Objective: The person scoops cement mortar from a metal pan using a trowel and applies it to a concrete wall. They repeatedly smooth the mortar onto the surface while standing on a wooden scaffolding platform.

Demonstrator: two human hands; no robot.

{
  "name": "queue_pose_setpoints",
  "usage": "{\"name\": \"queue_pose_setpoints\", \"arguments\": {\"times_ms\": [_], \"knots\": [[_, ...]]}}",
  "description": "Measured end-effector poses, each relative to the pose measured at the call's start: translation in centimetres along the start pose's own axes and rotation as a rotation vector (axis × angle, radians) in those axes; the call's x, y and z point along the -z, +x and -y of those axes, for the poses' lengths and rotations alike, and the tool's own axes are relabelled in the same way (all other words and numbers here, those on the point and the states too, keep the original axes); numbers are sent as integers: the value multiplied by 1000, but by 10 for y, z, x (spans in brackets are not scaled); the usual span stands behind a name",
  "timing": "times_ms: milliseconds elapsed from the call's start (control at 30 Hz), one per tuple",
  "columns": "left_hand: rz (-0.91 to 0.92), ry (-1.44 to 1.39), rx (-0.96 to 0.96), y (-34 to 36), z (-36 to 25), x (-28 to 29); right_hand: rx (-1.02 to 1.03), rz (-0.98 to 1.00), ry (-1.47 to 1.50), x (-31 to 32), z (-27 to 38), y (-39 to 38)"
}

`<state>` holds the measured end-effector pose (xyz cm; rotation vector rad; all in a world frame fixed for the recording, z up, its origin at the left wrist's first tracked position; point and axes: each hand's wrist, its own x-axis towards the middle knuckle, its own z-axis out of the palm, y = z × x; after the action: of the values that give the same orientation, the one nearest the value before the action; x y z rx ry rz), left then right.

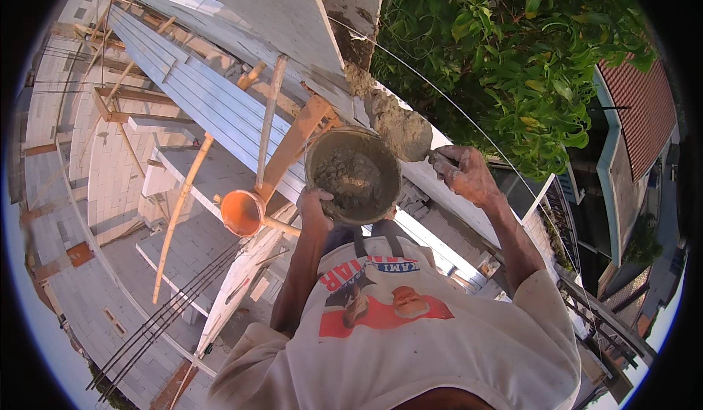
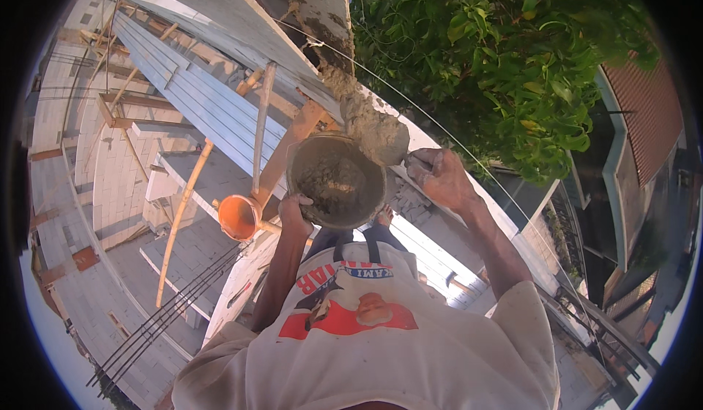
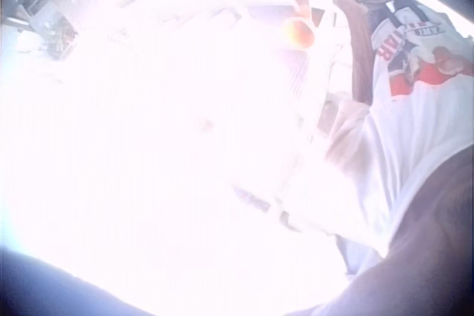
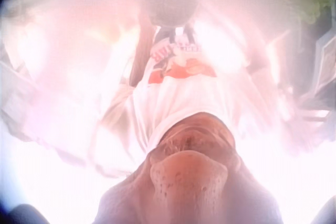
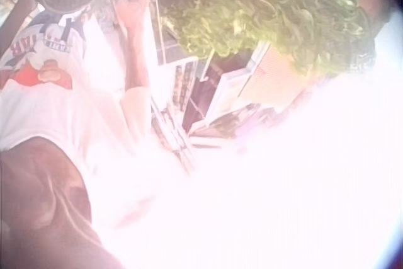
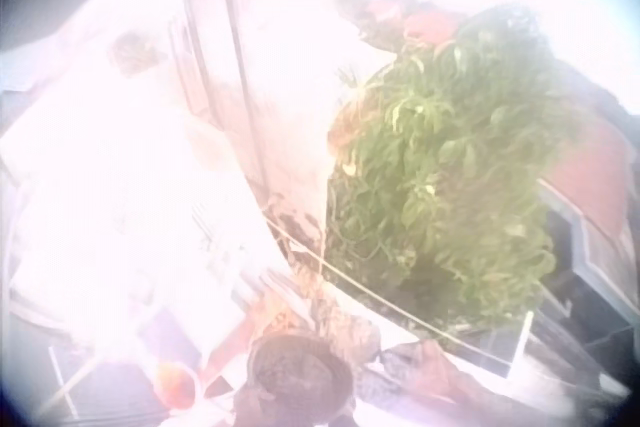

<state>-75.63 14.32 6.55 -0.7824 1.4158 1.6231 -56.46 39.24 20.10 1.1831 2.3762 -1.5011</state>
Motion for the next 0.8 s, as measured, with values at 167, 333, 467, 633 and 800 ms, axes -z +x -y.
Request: {"name": "queue_pose_setpoints", "arguments": {"times_ms": [167,333,467,633,800], "knots": [[-65,107,-21,8,5,21,237,-239,-274,-1,60,78],[-3,78,-68,-9,0,15,545,-649,-643,-55,68,144],[-3,115,-190,-23,-1,5,442,-611,-545,-53,37,100],[-1,146,-285,-14,2,3,289,-313,-456,-48,-23,2],[85,286,-466,-36,-5,-20,255,-205,-823,-96,-52,-9]]}}
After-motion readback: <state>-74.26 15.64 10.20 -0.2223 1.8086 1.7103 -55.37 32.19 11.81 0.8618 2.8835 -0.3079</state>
